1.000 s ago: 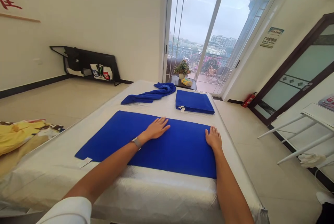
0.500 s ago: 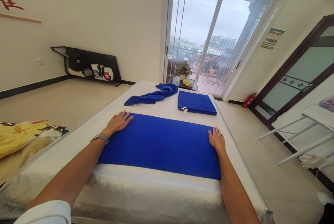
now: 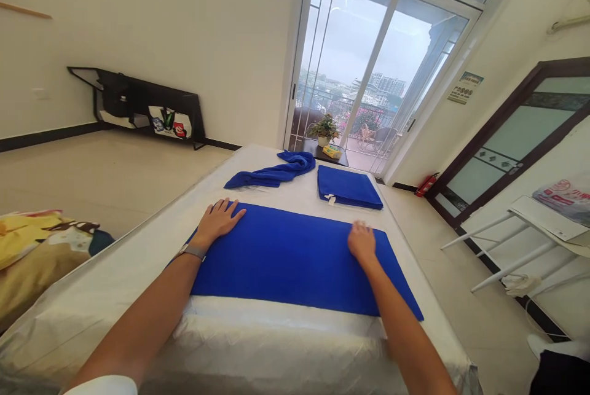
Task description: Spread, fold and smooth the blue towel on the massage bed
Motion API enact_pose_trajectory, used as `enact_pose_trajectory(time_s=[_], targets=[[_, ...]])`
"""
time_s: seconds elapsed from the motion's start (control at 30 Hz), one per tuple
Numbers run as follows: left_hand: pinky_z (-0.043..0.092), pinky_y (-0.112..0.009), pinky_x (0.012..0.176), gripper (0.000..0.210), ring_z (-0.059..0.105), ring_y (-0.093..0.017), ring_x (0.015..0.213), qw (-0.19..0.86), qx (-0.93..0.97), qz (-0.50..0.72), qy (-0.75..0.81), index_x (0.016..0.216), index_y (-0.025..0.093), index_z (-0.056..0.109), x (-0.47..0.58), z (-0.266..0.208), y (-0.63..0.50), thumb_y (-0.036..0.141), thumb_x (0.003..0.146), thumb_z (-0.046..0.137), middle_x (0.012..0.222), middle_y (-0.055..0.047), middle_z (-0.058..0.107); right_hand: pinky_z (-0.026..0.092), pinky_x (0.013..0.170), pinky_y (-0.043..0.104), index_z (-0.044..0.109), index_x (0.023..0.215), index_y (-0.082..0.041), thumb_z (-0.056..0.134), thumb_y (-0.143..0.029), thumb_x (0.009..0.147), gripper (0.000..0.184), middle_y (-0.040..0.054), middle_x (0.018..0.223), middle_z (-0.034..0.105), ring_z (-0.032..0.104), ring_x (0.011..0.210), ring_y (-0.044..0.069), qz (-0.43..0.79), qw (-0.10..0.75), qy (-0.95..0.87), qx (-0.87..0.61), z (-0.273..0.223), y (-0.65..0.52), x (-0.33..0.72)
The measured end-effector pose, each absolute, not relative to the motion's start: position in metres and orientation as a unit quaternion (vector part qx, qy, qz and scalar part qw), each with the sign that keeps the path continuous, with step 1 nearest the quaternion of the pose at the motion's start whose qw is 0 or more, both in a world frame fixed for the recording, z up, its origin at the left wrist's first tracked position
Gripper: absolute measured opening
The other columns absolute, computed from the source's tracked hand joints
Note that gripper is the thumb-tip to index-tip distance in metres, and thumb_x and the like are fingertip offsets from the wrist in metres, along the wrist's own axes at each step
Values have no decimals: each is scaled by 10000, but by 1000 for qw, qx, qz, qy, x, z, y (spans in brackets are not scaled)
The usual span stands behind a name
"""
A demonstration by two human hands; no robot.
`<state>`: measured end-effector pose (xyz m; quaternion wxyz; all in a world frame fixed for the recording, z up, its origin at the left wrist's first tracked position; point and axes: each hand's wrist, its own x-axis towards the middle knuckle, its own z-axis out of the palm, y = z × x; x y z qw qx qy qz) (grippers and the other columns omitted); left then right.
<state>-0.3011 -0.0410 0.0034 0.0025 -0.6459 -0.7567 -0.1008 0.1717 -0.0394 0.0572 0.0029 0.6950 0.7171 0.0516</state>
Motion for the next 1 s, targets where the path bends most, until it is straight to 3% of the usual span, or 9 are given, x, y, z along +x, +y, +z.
enact_pose_trajectory(time_s=[0.1,0.27,0.67,1.0], targets=[[180,-518,1209,777,230,-304,1521,3,-647,-110,-755,1566,221,316,-301,3,-41,686,958,180,1640,-134,293,147,1222,317,337,1568,-147,228,-382,1043,586,51,1625,321,251,1501,174,18,-1,785,620,45,-41,104],[181,-520,1208,765,236,-302,1519,2,-652,-105,-751,1563,211,322,-302,4,-42,665,966,175,1637,-137,300,85,1245,382,212,1603,-120,144,-496,1046,675,43,1661,196,131,1537,190,-79,-37,811,578,27,-36,60],[202,-526,1200,730,235,-302,1520,0,-656,-85,-750,1576,213,285,-307,1,-39,616,974,189,1646,-137,277,92,1246,385,147,1610,-99,148,-500,1039,698,44,1674,142,109,1540,193,-45,-3,659,751,17,-21,270],[185,-558,1197,712,217,-346,1521,47,-655,-7,-754,1579,155,272,-302,16,-42,536,980,209,1633,-186,279,73,1243,401,186,1607,-108,132,-448,1041,663,48,1672,158,117,1538,206,-58,-36,644,762,12,-20,272]])
